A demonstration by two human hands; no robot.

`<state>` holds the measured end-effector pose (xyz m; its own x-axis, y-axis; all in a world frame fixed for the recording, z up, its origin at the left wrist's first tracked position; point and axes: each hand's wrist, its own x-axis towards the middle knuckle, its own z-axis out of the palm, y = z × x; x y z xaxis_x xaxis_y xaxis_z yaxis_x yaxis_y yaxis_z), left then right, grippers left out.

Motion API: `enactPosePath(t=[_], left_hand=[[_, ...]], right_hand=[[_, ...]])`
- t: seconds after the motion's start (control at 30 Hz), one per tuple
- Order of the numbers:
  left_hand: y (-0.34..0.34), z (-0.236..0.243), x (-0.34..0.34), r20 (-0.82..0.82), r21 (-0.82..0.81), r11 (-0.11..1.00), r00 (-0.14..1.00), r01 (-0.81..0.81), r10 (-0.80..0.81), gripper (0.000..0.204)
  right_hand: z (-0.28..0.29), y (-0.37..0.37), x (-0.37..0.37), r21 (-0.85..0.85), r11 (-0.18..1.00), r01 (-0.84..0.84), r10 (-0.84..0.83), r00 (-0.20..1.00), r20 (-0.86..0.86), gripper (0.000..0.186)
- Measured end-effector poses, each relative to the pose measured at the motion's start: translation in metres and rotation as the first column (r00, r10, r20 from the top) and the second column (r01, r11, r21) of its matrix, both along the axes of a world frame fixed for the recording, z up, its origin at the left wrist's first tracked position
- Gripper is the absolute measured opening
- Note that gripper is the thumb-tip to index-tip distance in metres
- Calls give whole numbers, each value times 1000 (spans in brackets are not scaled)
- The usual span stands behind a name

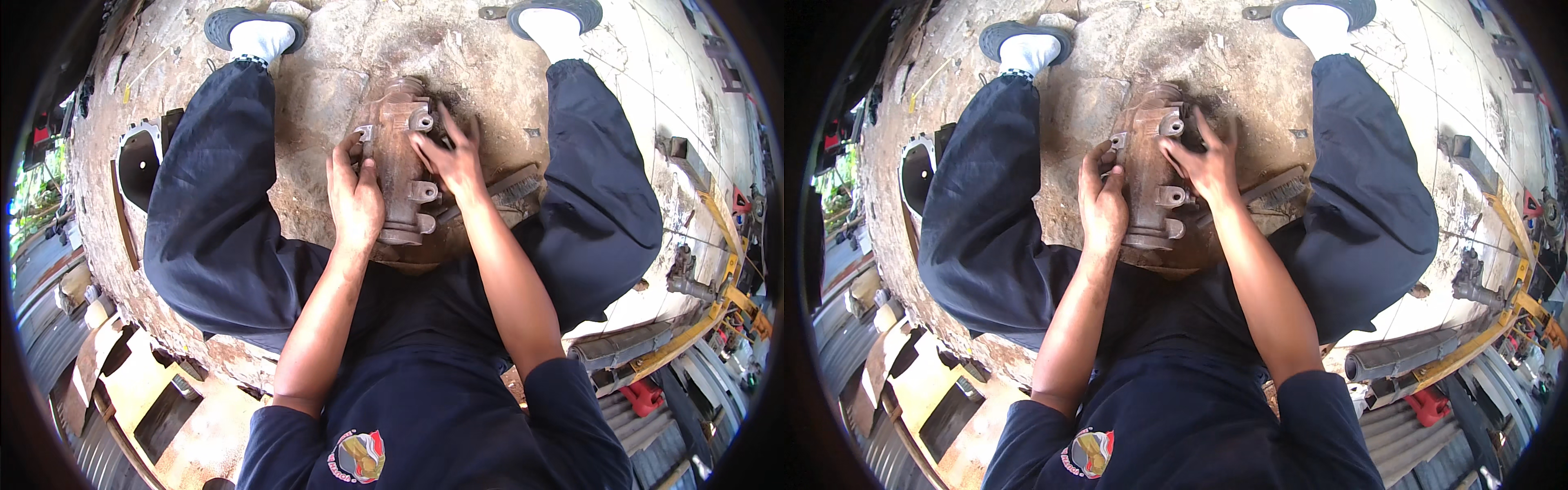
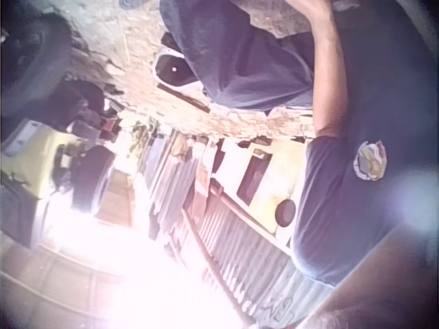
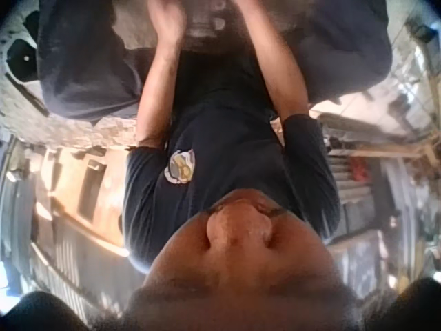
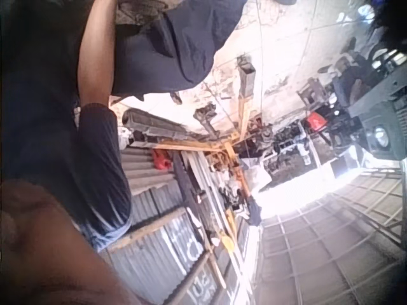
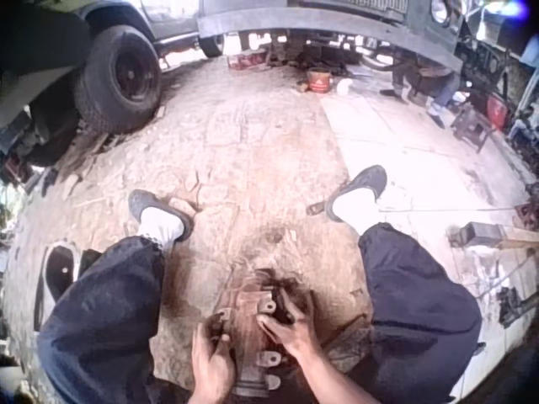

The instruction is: The person sits on the floor and uses a metal rod to scrape and clean the surface of a cylindrical engine component. They repeatedly rotate the part and scrape different areas, then wipe it with their hands.

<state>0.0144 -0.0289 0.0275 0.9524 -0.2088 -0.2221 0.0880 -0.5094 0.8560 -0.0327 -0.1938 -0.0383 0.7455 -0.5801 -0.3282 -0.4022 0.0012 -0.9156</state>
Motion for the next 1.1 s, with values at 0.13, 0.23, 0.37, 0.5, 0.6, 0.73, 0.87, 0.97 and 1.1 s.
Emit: enactPosePath(t=[0.13,0.23,0.37,0.5,0.6,0.73,0.87,0.97,1.1], left_hand=[[4,-9,-3,2,-40,999,1000,-2,2,42],[4,-4,-2,12,-10,1000,1000,15,-15,42],[-6,4,-3,23,30,999,999,42,-42,42],[3,5,1,43,47,998,998,40,-42,41],[0,0,-2,23,38,999,999,33,-34,41],[-3,12,-1,41,39,999,998,36,-38,41],[1,4,-3,21,27,1000,1000,15,-15,42],[0,5,-3,18,44,999,1000,6,-7,42],[3,8,-3,59,0,1000,998,17,-17,41]], right_hand=[[-2,-3,-8,-83,997,1,-10,994,-108,96],[9,1,-24,26,1000,0,3,993,-119,96],[1,-15,5,-142,986,-88,64,984,-165,103],[22,4,-18,76,995,-58,68,989,-133,104],[7,0,-25,-182,979,-89,53,979,-195,102],[16,-10,7,-252,964,-79,29,980,-196,102],[19,-1,-33,-261,947,-189,133,967,-218,101],[18,-9,-17,-315,928,-199,126,963,-239,100],[27,-5,20,-297,934,-197,132,965,-226,113]])
